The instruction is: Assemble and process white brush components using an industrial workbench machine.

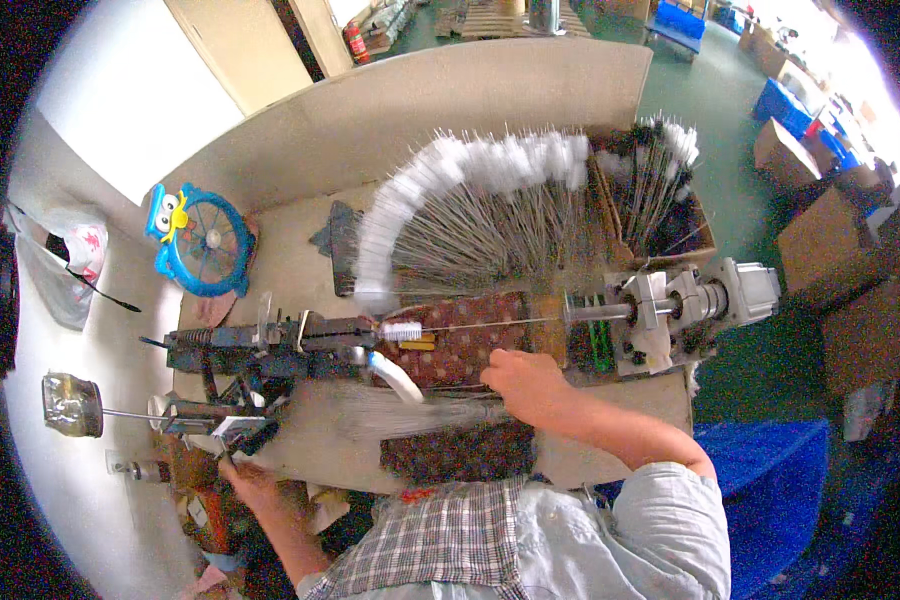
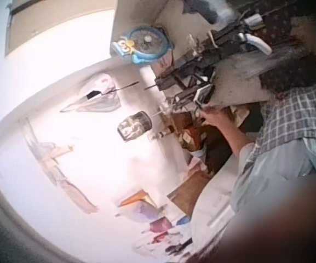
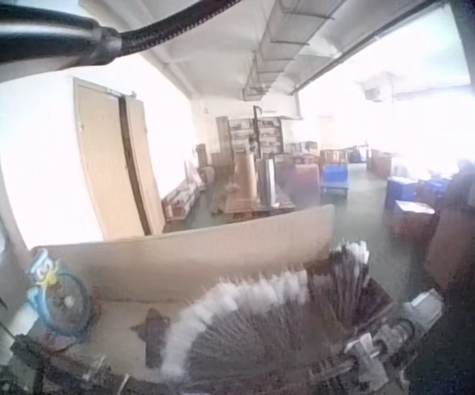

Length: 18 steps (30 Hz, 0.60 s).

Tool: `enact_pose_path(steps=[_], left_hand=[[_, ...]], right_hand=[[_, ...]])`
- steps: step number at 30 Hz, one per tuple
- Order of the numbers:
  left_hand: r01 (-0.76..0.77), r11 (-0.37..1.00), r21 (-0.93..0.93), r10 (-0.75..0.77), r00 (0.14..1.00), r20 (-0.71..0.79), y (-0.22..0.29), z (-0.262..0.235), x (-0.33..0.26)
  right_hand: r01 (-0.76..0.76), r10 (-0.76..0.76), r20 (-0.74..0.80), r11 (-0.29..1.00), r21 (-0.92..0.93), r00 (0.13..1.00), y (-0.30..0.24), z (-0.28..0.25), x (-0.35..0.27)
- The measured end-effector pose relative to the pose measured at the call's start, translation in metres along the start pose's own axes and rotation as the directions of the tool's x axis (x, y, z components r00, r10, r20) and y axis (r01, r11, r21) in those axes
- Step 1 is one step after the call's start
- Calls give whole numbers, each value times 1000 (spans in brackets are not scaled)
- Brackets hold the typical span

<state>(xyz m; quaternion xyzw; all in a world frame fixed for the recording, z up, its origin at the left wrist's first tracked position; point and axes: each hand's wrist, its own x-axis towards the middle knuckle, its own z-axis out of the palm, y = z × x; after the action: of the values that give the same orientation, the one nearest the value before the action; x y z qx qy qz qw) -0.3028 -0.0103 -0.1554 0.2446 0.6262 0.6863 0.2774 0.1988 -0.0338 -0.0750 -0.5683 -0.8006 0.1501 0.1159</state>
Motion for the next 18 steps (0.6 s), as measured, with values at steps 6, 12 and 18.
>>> enact_pose_path(steps=[6, 12, 18], left_hand=[[261, 928, -266, -338, 890, -306, 3, -18, 30], [472, 863, -179, -442, 878, 180, -34, 42, -55], [253, 954, 162, -282, 574, 768, 23, 198, -189]], right_hand=[[-119, 130, 179, 990, -70, 975, 6, 2, -10], [-180, 185, 178, 983, -47, 966, 13, 2, -19], [-80, 76, 140, 996, 25, 987, 13, 15, -17]])
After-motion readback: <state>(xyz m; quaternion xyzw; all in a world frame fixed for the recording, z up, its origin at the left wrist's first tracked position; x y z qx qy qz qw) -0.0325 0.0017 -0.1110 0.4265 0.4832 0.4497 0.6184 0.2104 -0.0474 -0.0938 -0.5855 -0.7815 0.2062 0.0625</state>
